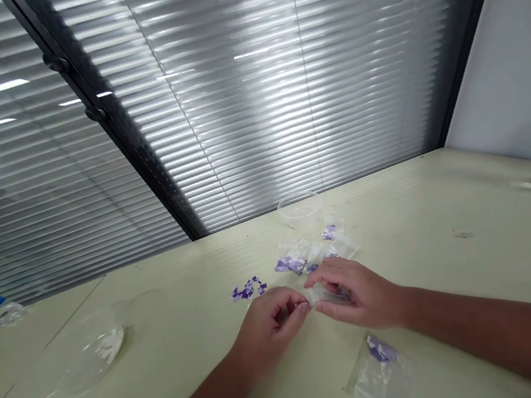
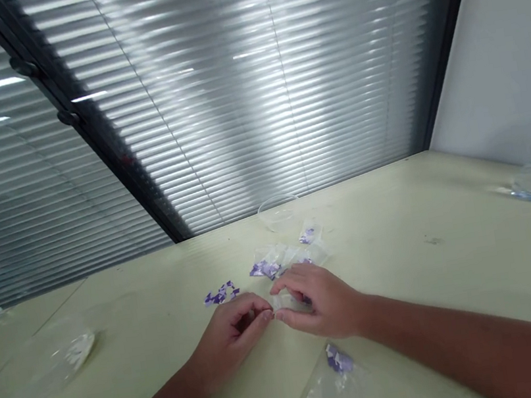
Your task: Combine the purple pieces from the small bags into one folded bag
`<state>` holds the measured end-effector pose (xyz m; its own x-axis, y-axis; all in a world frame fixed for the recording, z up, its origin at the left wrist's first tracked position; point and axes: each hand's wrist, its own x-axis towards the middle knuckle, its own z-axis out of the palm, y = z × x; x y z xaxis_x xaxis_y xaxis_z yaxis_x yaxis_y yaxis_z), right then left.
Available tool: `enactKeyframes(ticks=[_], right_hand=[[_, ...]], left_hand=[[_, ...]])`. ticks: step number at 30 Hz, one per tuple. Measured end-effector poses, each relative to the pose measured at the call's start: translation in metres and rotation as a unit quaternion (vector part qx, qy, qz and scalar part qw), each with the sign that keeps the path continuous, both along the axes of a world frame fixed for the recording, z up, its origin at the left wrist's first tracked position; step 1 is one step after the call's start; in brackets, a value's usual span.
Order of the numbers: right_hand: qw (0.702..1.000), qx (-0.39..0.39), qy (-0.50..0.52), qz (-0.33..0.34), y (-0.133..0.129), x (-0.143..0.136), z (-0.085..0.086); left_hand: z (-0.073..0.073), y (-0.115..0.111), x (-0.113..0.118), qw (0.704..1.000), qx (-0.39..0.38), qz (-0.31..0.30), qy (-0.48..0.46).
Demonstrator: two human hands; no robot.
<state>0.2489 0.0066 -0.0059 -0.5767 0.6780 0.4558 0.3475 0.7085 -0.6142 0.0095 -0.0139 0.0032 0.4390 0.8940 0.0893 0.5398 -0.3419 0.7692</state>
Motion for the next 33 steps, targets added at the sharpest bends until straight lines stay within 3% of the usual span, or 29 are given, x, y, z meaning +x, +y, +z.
enactKeyframes(ticks=[9,13,16,18,23,33], right_hand=[[1.000,0.014,0.002,-0.018,0.002,-0.002,-0.004],[0.992,0.027,0.000,-0.125,0.005,-0.003,-0.008],[0.978,-0.005,-0.021,-0.209,0.008,-0.002,-0.009],[0.973,-0.009,-0.038,-0.226,0.009,-0.002,-0.009],[0.979,-0.010,-0.054,-0.198,0.008,-0.003,-0.007],[0.998,0.020,-0.049,-0.016,0.003,-0.004,-0.001]], left_hand=[[-0.008,0.002,-0.004,0.997,0.059,-0.045,0.005],[-0.004,0.002,-0.002,0.994,0.087,-0.060,0.010],[-0.002,0.002,-0.001,0.993,0.110,-0.013,0.038],[-0.003,0.004,-0.001,0.990,0.122,0.024,0.060],[-0.010,0.008,-0.003,0.986,0.130,0.042,0.096],[-0.008,0.008,-0.004,0.977,0.201,0.001,0.075]])
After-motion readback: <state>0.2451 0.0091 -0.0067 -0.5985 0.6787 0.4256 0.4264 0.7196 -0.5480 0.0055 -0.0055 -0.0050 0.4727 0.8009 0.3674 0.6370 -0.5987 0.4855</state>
